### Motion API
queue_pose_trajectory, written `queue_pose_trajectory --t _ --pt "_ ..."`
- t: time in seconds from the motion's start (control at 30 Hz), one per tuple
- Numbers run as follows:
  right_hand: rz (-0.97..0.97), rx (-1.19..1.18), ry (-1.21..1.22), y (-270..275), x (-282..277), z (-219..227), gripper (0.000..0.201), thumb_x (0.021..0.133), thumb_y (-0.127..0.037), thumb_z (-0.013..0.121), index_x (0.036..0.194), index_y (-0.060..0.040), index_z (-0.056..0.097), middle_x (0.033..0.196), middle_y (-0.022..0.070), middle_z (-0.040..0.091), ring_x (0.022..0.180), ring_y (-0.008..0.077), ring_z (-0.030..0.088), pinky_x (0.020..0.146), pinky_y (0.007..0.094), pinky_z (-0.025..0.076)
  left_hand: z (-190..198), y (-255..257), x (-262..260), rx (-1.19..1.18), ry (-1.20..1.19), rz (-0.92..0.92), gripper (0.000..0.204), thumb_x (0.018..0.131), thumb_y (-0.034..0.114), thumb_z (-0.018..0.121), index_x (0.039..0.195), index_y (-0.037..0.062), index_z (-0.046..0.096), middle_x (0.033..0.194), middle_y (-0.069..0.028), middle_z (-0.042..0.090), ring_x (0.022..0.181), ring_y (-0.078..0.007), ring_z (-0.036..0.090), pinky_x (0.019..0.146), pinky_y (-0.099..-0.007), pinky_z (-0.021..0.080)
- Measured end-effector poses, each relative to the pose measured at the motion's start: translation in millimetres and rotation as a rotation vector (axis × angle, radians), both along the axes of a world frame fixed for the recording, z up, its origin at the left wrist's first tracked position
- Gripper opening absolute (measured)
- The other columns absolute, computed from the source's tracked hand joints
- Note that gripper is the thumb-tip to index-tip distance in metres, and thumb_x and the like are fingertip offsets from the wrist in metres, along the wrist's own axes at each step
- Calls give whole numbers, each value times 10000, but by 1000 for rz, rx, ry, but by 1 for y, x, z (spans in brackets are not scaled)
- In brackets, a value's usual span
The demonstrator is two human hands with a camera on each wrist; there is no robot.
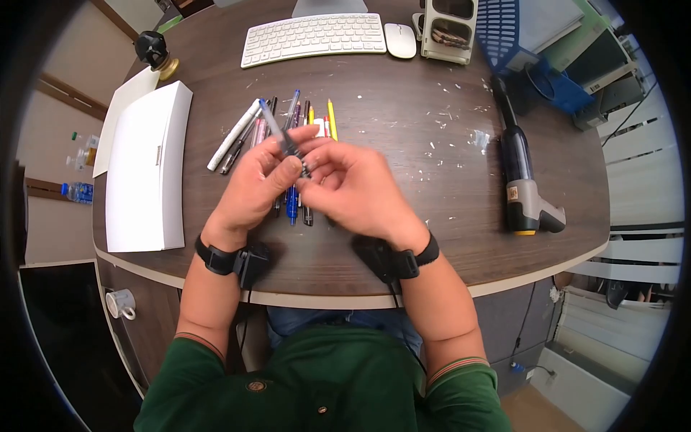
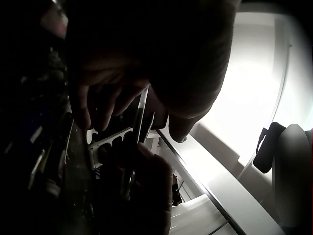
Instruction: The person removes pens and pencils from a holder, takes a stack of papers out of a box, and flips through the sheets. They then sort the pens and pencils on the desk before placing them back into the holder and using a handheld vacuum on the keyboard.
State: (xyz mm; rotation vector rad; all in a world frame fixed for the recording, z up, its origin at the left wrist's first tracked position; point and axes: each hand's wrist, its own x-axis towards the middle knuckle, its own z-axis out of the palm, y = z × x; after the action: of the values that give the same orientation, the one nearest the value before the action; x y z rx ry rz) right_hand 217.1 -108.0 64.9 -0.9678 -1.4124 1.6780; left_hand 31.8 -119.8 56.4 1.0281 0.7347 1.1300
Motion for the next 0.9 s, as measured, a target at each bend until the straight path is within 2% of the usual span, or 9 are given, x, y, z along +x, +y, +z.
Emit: queue_pose_trajectory --t 0.17,0.3,0.4,0.43,0.53,0.57,0.67,0.77,0.9 --pt "44 27 -2 -5 -13 -6 251 904 -2 752 1139 44 678 1019 33 711 772 38 635 673 198 537 2 1 7 -76 -79 12 479 1121 356 431 1235 -71 615 1232 -198 677 1096 -220 675 969 -365 568" --pt "-16 -19 41 -2 -4 7 335 887 -30 774 1186 39 639 984 40 705 804 53 664 702 215 565 5 7 3 -173 -405 257 432 1128 371 386 1031 -5 575 1196 -243 682 1110 -322 685 977 -462 570" --pt "-31 41 -112 7 17 13 313 886 -14 765 1168 26 638 945 30 701 790 53 663 686 210 557 -6 18 -23 -174 -539 370 373 1125 371 394 1054 33 537 1119 -207 702 1105 -337 689 951 -454 578" --pt "4 131 -243 9 23 11 300 846 -43 792 1106 17 654 881 46 707 728 92 669 659 250 555 6 16 -22 -264 -432 526 333 1123 369 410 1075 60 523 916 -104 668 915 -258 690 782 -363 575" --pt "169 325 -622 6 28 9 342 808 -82 849 1086 -6 666 778 -11 653 678 65 584 614 239 492 -7 20 -42 -140 -559 371 318 1119 363 435 1079 62 531 779 -29 542 711 -171 575 599 -280 466" --pt "167 344 -647 5 25 6 355 774 -107 873 1054 -10 676 734 -3 637 660 82 576 611 267 492 -1 19 -33 -200 -476 508 304 1115 351 453 1085 59 534 733 -6 452 632 -123 455 524 -250 360" --pt "131 332 -674 7 23 3 349 782 -98 867 1057 -7 671 723 2 632 652 91 578 605 272 491 -8 20 -39 -194 -477 349 258 1105 301 481 1101 49 537 744 -9 479 644 -113 483 515 -243 362" --pt "106 214 -684 10 28 4 352 754 -136 845 1033 -11 672 769 104 694 702 232 676 669 358 541 -5 19 -36 -241 -419 326 194 1079 225 519 1105 34 546 757 -9 483 649 -103 485 518 -243 363" --pt "94 229 -717 12 30 7 300 757 -110 807 987 -1 648 749 113 705 687 247 690 655 358 541 -10 23 -32 -280 -451 374 171 1051 148 535 1135 1 556 816 -40 541 698 -129 529 558 -245 393"
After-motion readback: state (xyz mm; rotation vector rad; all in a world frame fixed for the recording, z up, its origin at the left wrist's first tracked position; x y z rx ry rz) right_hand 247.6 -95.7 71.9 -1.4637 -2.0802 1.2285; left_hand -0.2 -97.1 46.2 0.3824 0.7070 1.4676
